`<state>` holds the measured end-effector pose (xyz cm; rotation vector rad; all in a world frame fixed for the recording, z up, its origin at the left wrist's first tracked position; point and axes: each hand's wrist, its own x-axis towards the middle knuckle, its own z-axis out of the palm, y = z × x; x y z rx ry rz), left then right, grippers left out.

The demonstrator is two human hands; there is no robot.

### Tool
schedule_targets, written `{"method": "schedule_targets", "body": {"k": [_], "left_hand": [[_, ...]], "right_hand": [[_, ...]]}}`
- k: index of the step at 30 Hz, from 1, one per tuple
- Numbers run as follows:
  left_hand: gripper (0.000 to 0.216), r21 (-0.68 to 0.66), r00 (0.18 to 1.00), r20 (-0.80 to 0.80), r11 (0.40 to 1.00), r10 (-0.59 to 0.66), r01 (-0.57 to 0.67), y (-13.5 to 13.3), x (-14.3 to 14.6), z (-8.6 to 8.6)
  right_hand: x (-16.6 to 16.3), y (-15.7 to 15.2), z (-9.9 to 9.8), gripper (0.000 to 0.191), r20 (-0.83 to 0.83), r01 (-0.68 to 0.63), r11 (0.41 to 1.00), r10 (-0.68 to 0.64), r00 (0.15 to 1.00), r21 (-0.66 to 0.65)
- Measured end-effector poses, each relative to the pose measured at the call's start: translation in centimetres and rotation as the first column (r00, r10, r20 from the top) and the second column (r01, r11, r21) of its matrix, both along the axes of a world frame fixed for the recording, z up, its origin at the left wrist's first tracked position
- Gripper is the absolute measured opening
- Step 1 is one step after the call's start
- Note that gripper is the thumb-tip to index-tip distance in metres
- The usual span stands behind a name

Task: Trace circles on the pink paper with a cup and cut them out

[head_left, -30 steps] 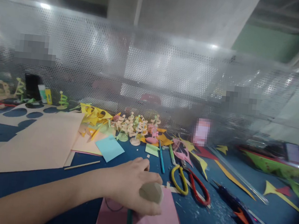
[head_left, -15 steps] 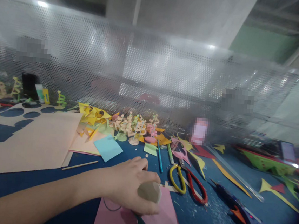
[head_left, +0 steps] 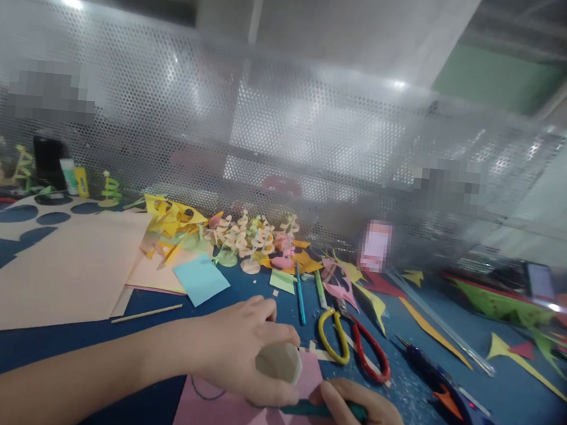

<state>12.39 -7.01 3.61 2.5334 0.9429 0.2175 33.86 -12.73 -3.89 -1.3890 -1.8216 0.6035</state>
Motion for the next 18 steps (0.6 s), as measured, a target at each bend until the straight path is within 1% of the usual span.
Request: {"method": "schedule_targets", "body": {"k": [4, 7, 10, 14, 18], "left_hand": [[0.051, 0.011, 1.0, 0.006, 1.0, 0.001, -0.001, 0.1, 0.0, -0.2], [0.051, 0.002, 1.0, 0.002, 1.0, 0.0, 0.0, 0.1, 0.0, -0.1], [0.05, 0.003, 1.0, -0.006, 1.0, -0.017, 0.018, 0.0, -0.1, 0.1], [0.049, 0.002, 1.0, -0.008, 1.0, -0.016, 0.016, 0.0, -0.1, 0.3], [0.05, -0.003, 1.0, -0.014, 1.0, -0.007, 0.007, -0.1, 0.0, 0.3]], "right_hand": [[-0.4, 0.1, -0.1, 0.044, -0.133, 0.11, 0.983, -0.13, 0.983, -0.147], [-0.7, 0.2, -0.1, 0.047, -0.253, 0.139, 0.966, -0.194, 0.948, -0.218], [-0.6, 0.7, -0.5, 0.049, -0.296, 0.114, 0.963, -0.186, 0.937, -0.243], [-0.2, 1.2, -1.1, 0.048, -0.307, 0.086, 0.965, -0.162, 0.938, -0.246], [-0.3, 1.0, -1.0, 0.049, -0.34, 0.093, 0.968, -0.17, 0.925, -0.232]]}}
